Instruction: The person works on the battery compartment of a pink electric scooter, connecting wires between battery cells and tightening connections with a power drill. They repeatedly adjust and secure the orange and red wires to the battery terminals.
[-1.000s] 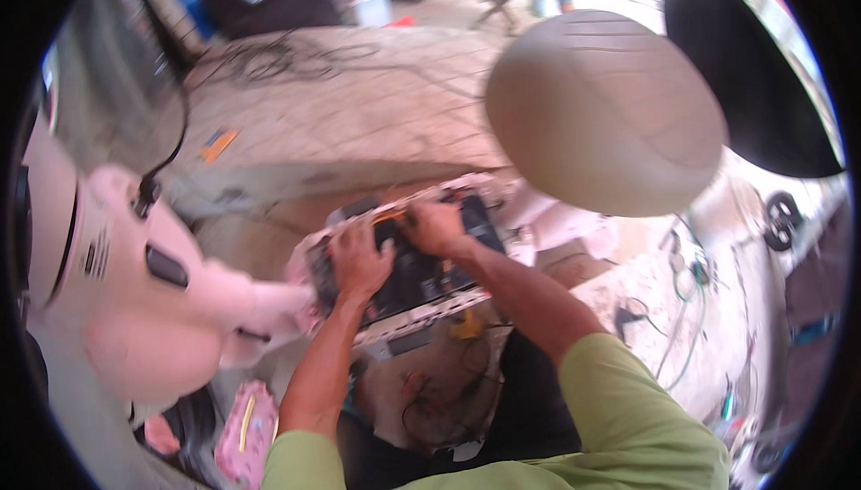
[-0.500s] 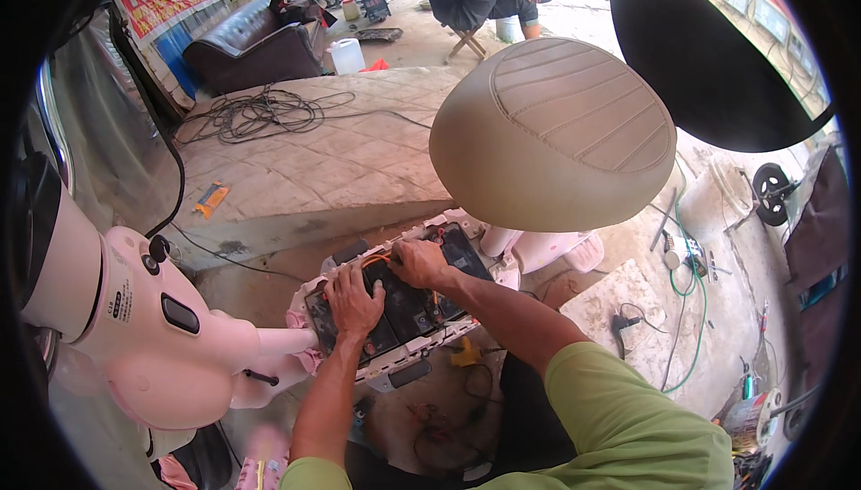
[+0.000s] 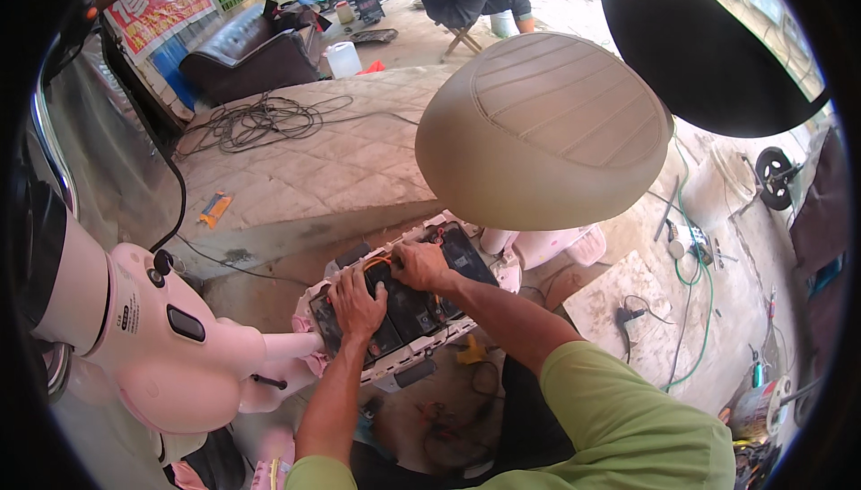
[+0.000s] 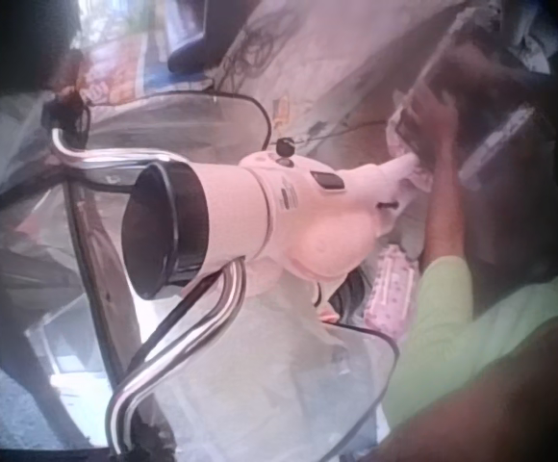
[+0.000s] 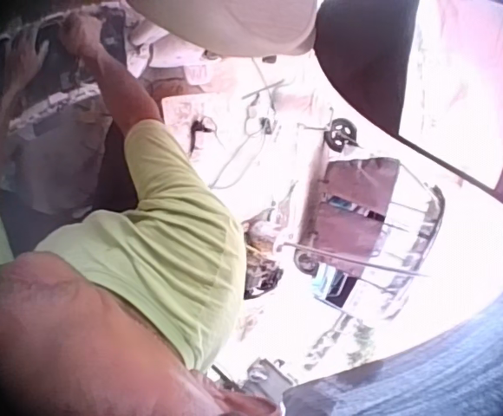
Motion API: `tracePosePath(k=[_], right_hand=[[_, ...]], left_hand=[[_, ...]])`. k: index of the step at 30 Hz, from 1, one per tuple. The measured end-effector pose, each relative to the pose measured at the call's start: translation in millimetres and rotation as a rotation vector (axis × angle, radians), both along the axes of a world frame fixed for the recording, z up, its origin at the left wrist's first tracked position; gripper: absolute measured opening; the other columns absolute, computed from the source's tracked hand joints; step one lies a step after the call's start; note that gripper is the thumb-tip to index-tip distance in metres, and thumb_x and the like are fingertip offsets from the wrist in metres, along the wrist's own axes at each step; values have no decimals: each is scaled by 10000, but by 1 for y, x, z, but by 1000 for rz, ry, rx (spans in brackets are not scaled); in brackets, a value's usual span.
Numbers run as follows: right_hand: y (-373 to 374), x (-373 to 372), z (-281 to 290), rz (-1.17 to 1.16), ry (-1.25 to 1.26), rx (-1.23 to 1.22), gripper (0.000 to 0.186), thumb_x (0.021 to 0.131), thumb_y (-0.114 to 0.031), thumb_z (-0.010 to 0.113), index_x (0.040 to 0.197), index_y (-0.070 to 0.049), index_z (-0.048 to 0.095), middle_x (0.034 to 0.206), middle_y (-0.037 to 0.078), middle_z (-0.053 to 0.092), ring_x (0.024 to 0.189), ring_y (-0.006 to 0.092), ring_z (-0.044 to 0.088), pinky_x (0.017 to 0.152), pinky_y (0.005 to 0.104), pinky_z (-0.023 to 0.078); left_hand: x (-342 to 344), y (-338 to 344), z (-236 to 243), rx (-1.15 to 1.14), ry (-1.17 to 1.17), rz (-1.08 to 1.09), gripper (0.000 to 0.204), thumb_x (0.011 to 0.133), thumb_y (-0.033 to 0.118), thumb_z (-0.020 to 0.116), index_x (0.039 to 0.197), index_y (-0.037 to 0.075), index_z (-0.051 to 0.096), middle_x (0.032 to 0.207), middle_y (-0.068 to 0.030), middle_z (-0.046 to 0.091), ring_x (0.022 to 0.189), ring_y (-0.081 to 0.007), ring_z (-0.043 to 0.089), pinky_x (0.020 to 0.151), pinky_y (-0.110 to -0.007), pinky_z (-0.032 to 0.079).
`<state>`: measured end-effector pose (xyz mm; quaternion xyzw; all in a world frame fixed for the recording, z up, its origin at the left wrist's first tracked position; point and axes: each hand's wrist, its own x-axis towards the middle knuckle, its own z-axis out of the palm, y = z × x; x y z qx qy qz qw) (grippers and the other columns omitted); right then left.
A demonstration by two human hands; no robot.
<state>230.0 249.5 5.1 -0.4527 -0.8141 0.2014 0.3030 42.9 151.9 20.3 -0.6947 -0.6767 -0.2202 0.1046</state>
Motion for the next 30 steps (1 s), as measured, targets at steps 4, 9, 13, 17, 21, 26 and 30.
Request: tracePosePath(k=[4,9,13,17,21,26,30], right_hand=[[-2,-3,1,-39,-20,26,251,890,-320,777,1010,-101,750,1005,151,783,938,362,777,800,473,618],[2,-1,-1,-54,10,27,261,866,-336,780,986,-107,750,1002,157,777,949,371,773,812,491,613],[1,-4,-6,-41,22,6,269,839,-340,800,1003,-129,771,1014,140,772,976,370,768,845,491,611],[2,-7,-3,-35,-71,-7,278,916,-361,786,1006,-99,763,1053,161,778,990,376,765,857,503,608],[1,-6,-5,-43,-69,19,246,938,-341,788,982,-101,750,1025,157,775,947,376,763,820,512,598],[-1,-6,0,-44,-60,17,235,924,-324,795,989,-102,752,1019,142,774,943,359,766,812,495,601],[-2,-2,0,0,-23,56,217,911,-298,796,1009,-107,766,1006,130,774,931,358,766,811,476,605]], left_hand=[[-1,1,-3,10,12,-10,707,923,361,768,1517,27,582,1447,-201,620,1407,-391,543,1232,-550,340],[2,4,-1,10,1,-11,718,919,358,769,1527,28,578,1451,-199,620,1426,-379,536,1241,-546,333],[-1,2,-3,-5,-30,-1,732,923,368,759,1544,31,570,1449,-182,624,1443,-359,530,1241,-551,333],[-4,0,-4,-57,-34,24,740,947,394,740,1575,54,544,1500,-205,590,1471,-393,496,1251,-574,328],[-3,1,-2,-24,-113,-13,719,932,375,750,1547,46,576,1435,-192,634,1429,-372,540,1234,-548,338],[-1,0,-4,-19,-130,9,720,924,359,756,1547,47,578,1443,-190,633,1435,-372,546,1231,-542,333],[-4,0,-8,6,-92,5,729,917,366,762,1547,46,581,1443,-186,628,1431,-382,546,1232,-541,335]])
